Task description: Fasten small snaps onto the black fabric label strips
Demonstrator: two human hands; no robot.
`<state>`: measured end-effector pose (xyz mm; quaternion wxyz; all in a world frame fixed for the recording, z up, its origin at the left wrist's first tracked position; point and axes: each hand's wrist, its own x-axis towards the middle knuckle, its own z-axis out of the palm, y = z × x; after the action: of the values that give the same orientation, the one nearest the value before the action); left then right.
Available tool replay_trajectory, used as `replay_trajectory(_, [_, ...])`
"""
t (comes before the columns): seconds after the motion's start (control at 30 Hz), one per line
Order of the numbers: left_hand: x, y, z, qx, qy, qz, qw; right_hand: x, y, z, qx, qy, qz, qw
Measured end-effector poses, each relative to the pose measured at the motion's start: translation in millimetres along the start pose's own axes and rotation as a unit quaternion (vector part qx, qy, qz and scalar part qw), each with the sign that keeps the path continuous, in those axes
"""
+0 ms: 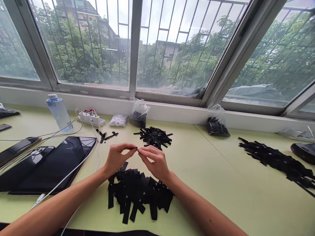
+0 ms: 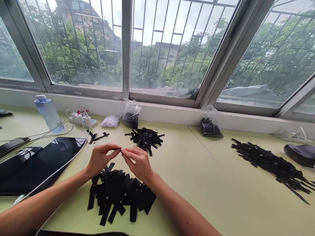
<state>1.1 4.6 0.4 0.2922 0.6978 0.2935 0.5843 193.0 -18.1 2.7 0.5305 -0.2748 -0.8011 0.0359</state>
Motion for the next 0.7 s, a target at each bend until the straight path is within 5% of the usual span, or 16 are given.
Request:
replay_trajectory(0.37, [5, -3, -2.8, 0.027, -0.001, -0.020, 0.999, -2, 6, -3, -0.056, -0.067, -0.050, 0.995])
replay_trajectory(0.7, [10, -12, -8.3, 0.022, -0.059, -0.052, 0.997, -13, 50, 5, -0.117, -0.217, 0.110, 0.963])
